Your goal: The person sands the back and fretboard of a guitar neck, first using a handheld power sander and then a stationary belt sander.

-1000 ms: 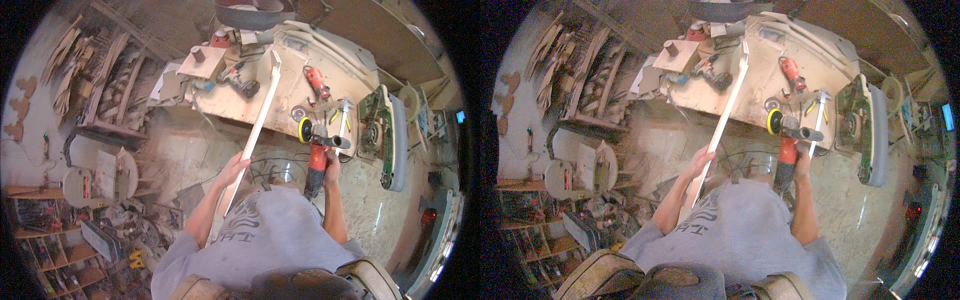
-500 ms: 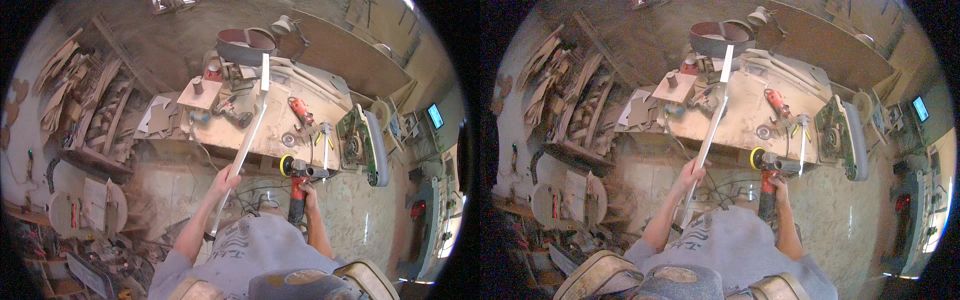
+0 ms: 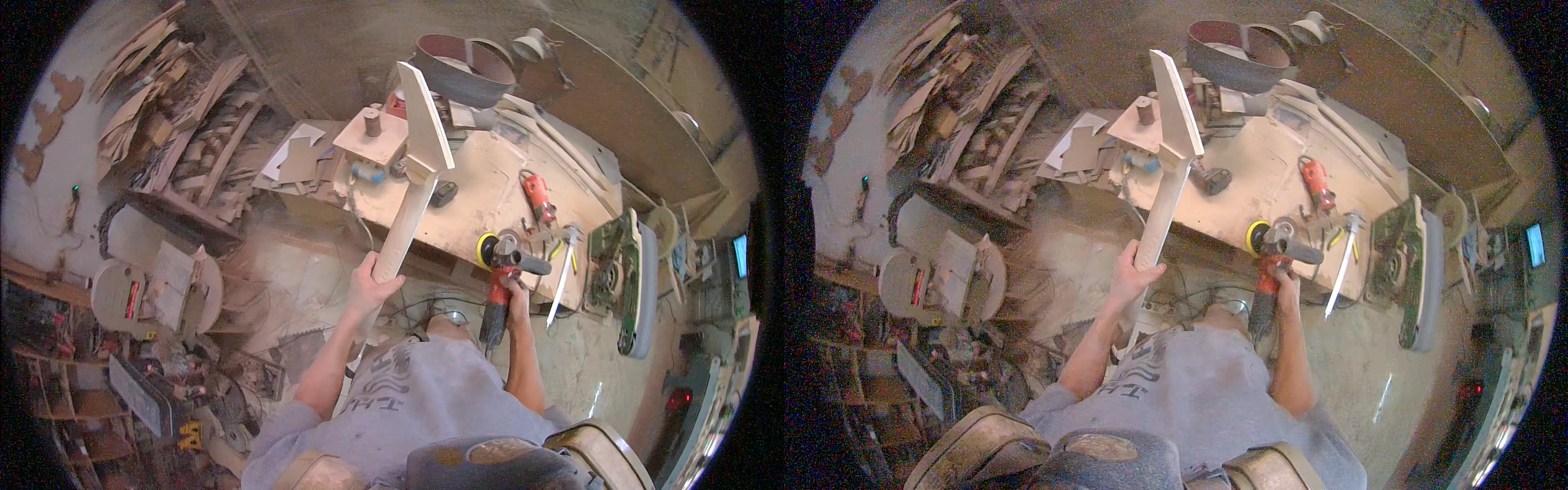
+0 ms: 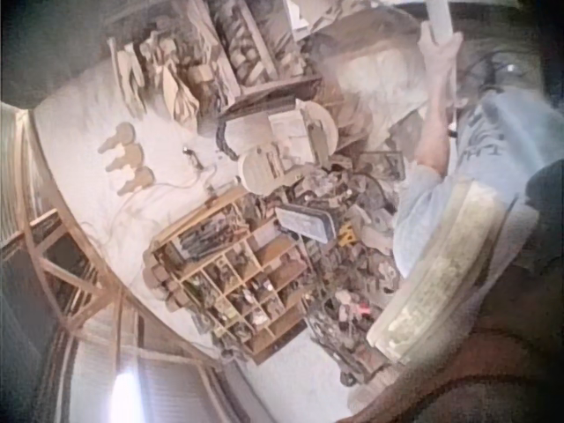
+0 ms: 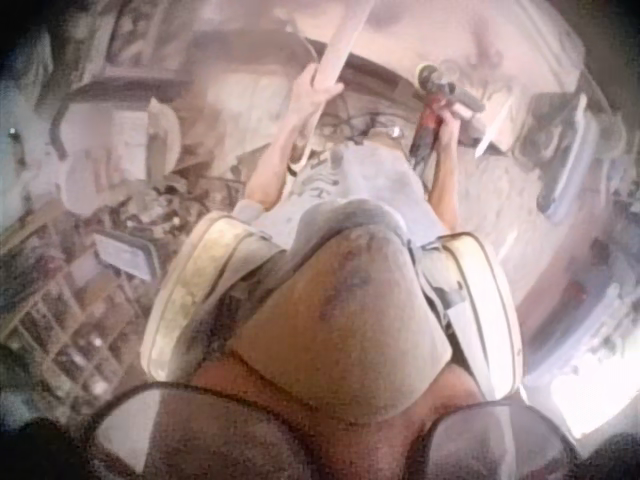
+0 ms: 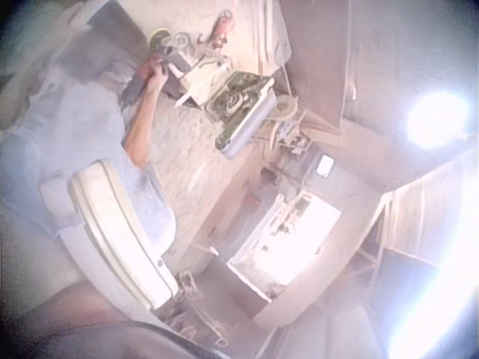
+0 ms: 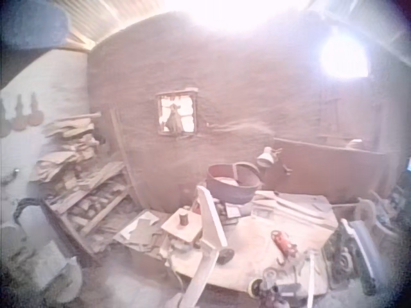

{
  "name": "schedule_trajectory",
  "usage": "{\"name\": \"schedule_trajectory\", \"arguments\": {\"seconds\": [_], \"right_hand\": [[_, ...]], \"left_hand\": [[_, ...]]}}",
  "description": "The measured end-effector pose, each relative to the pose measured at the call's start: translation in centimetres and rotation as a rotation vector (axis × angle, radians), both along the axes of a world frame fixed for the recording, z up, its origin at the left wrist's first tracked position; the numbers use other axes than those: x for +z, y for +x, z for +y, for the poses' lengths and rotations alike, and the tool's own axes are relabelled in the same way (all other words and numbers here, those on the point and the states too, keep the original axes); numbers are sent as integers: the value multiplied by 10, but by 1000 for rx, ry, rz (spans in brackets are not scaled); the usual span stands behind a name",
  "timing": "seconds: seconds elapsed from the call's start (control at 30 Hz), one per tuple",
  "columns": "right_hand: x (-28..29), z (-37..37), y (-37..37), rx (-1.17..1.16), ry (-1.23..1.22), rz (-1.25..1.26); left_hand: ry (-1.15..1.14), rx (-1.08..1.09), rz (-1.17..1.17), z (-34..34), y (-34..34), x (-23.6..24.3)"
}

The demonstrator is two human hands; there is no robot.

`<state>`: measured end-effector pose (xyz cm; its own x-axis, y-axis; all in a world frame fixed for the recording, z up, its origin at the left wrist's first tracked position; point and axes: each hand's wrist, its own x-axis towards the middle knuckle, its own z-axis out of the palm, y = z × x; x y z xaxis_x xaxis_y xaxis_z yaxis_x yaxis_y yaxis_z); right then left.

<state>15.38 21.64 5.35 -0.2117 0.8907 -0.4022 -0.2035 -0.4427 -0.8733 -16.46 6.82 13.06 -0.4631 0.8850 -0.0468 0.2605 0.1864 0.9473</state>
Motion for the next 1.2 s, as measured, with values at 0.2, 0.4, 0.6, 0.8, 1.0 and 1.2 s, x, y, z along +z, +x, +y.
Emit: {"name": "schedule_trajectory", "arguments": {"seconds": [0.2, 0.4, 0.6, 0.8, 1.0, 1.2], "right_hand": [[-3, 101, -40, 2, 90, -128], [-57, 207, -57, 37, 86, -213], [-69, 259, -91, 74, 149, -156], [-108, 300, -104, 5, 150, -87], [-127, 311, -107, 81, 64, -34], [-117, 306, -99, 92, 115, -78]], "left_hand": [[-54, 212, 128, 18, 5, -12], [-39, 317, -50, 37, 9, -11], [80, 516, -171, 39, 3, -7], [236, 681, -183, 39, -6, 23], [225, 810, -202, 29, -21, 19], [302, 839, -196, 30, -24, 7]]}}
